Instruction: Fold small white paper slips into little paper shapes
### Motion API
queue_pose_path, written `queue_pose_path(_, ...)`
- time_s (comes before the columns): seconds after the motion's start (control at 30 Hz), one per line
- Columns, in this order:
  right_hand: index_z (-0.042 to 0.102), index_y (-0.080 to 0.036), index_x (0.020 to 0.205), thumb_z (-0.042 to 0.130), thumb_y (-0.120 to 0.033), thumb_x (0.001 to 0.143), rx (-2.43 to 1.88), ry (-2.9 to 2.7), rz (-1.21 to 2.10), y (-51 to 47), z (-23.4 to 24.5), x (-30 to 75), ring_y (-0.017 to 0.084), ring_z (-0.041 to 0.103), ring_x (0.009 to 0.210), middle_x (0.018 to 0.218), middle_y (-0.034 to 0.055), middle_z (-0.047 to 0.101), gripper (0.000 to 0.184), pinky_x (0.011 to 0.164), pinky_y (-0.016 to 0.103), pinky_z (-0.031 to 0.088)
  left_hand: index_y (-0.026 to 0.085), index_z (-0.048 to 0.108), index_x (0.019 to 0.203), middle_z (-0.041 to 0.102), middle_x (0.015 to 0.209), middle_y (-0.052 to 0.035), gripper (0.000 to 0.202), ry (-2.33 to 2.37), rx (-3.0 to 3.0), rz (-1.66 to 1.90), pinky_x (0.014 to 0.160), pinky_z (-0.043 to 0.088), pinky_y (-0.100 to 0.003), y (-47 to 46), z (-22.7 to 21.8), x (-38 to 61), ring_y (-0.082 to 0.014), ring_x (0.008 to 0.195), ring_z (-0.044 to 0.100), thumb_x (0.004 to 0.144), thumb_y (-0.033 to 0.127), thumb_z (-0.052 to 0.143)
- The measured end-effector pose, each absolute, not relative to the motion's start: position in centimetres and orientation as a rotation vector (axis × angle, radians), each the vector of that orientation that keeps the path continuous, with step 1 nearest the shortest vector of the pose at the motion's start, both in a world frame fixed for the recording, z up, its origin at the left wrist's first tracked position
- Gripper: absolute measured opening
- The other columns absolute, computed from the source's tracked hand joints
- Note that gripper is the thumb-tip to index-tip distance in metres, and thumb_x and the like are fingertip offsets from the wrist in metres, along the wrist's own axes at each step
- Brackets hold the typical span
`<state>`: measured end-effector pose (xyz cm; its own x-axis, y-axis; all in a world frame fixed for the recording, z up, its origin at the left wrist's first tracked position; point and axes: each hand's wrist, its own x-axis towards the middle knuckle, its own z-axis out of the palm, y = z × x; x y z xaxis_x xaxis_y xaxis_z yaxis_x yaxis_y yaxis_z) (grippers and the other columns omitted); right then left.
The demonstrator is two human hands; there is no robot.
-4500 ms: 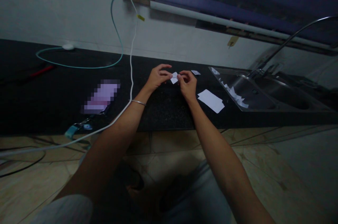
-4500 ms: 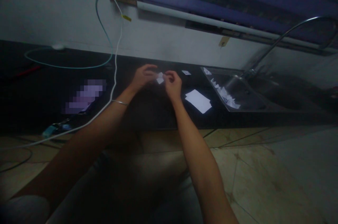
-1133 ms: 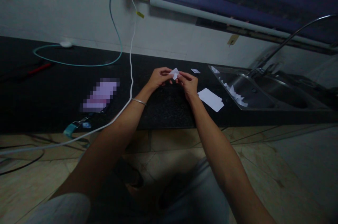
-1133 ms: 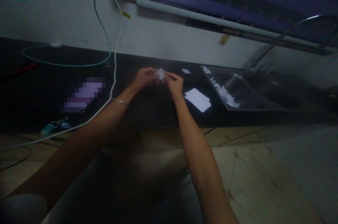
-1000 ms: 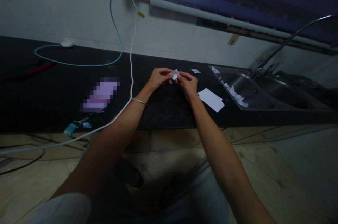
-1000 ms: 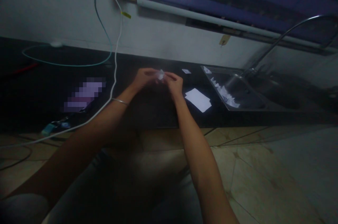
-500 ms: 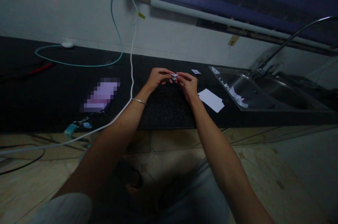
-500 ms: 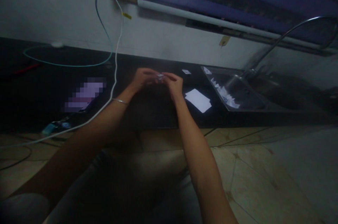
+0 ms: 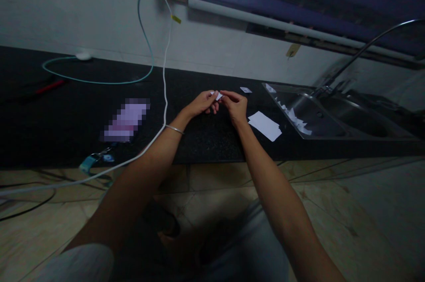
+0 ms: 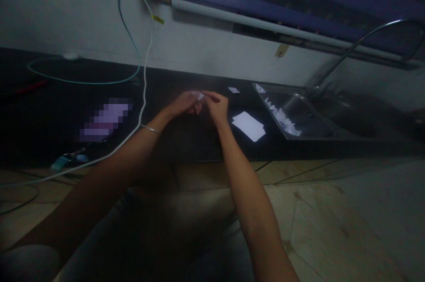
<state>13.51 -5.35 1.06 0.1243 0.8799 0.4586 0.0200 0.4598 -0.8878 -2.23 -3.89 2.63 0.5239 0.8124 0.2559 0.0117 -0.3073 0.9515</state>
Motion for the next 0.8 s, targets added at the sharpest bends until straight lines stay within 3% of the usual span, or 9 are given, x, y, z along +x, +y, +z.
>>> queue_pose_path(0.17, 0.074, -0.025, 0.094, 0.066, -0.047, 0.080, -0.928, -1.272, 0.862, -5.40, 1.24, 13.56, 0.018, 0.069, 0.084, 0.084, 0.0021, 0.071, 0.027, 0.084, 0.039, 0.056, 0.015, 0.057, 0.083, 0.059, 0.056, -0.0008, 0.050, 0.747, 1.763, 1.000, 0.042, 0.036, -0.017, -4.20, 2.88, -2.23, -0.0062, 0.043, 0.054, 0.094, 0.062, 0.041)
queue_pose_path(0.37, 0.069, -0.024, 0.104, 0.076, -0.054, 0.070, -0.943, -1.286, 0.917, -5.53, 1.27, 13.40, 0.018, 0.068, 0.082, 0.087, 0.0036, 0.071, 0.046, 0.081, 0.038, 0.057, 0.016, 0.055, 0.076, 0.058, 0.054, -0.0005, 0.052, 0.715, 1.798, 1.002, 0.043, 0.036, -0.019, -3.73, 2.33, -2.41, -0.0065, 0.042, 0.052, 0.093, 0.063, 0.042)
queue_pose_path(0.6, 0.068, -0.022, 0.089, 0.082, -0.050, 0.062, -0.932, -1.257, 0.906, -5.13, 0.97, 13.59, 0.016, 0.066, 0.076, 0.080, 0.0013, 0.070, 0.041, 0.080, 0.035, 0.056, 0.016, 0.056, 0.070, 0.057, 0.051, -0.0031, 0.063, 0.798, 1.737, 0.986, 0.041, 0.034, -0.021, -3.88, 2.62, -2.22, -0.0080, 0.041, 0.053, 0.094, 0.068, 0.029)
queue_pose_path(0.8, 0.066, -0.023, 0.089, 0.081, -0.052, 0.061, -0.931, -1.277, 0.911, -4.92, 0.79, 13.70, 0.015, 0.066, 0.075, 0.075, -0.0005, 0.068, 0.043, 0.078, 0.034, 0.056, 0.016, 0.054, 0.061, 0.050, 0.045, 0.0006, 0.063, 0.800, 1.871, 1.096, 0.044, 0.034, -0.021, -4.40, 3.04, -2.37, -0.0064, 0.038, 0.045, 0.092, 0.068, 0.038)
